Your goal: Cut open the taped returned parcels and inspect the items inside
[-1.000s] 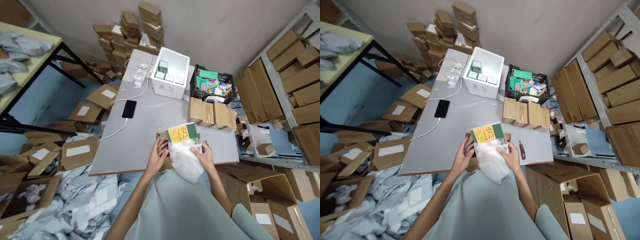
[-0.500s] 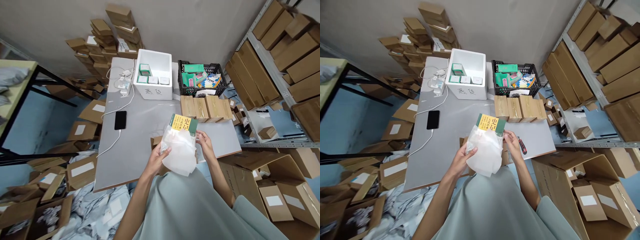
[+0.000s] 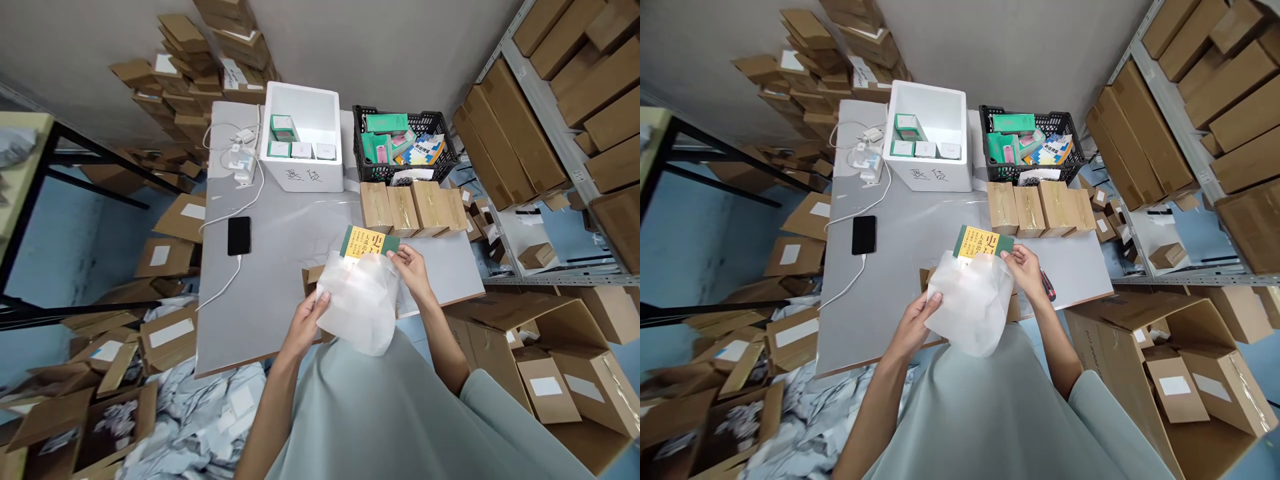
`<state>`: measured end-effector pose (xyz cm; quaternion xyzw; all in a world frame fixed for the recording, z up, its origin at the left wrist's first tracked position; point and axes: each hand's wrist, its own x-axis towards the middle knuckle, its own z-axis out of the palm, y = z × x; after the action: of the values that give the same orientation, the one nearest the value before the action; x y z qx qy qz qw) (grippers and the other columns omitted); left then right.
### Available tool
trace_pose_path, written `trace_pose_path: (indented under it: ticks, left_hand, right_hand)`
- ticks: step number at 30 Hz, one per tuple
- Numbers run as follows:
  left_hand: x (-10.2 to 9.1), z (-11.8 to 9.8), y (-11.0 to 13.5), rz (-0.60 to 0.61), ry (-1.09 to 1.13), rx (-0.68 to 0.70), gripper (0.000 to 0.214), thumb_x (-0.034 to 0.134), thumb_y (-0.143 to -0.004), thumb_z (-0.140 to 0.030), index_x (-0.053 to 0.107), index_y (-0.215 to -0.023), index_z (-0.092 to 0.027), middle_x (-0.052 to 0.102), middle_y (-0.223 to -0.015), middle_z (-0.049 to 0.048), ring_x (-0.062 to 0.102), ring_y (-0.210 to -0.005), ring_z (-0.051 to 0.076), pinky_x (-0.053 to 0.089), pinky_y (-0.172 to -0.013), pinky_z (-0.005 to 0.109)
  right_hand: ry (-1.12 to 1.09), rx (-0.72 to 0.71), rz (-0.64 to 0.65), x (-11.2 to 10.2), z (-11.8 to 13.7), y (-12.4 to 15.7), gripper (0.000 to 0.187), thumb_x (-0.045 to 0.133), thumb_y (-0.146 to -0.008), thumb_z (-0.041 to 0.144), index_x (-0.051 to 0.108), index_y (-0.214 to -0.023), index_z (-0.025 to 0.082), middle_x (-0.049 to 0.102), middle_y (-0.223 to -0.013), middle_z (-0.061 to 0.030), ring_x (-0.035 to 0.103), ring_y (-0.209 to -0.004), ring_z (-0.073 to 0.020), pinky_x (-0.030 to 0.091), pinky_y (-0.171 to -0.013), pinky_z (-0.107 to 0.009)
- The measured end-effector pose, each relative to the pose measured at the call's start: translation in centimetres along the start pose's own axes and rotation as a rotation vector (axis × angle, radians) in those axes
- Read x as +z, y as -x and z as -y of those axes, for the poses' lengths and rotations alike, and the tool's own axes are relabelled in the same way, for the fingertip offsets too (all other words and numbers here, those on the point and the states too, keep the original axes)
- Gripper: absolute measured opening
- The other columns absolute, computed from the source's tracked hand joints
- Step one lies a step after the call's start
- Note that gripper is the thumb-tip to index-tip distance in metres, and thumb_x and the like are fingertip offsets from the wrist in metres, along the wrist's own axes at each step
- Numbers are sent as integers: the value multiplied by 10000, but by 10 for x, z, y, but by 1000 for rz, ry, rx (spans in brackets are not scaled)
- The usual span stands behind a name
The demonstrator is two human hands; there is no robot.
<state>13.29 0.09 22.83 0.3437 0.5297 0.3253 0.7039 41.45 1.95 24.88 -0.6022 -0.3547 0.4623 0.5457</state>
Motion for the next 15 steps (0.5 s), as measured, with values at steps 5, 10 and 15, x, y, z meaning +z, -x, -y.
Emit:
trace_pose_path:
  ticks: [5,10,15]
  left_hand:
    - [-6,6,-9,-148,141,-3,808,988,-672,-796,846,-1158,-166,868,-1075,115,813,-990,287,635,-836,318]
    - [-34,5,-20,-362,293,104,693,1050,-616,-663,821,-1075,-196,858,-1034,80,823,-1013,273,675,-915,351]
    - [-67,4,-26,-491,353,157,469,998,-649,-421,802,-1040,-251,855,-999,22,820,-940,220,687,-900,323]
  right_hand:
    - [-5,-32,-75,-5,8,-8,469,927,-833,662,744,-989,260,824,-978,-41,779,-920,-229,657,-849,-339]
    - [-55,9,-226,-19,4,-6,503,897,-849,669,668,-1041,263,784,-987,-12,688,-771,-163,569,-576,-246]
    - [-144,30,-309,-28,-8,6,494,909,-867,620,563,-980,285,710,-876,48,653,-709,-122,595,-620,-228]
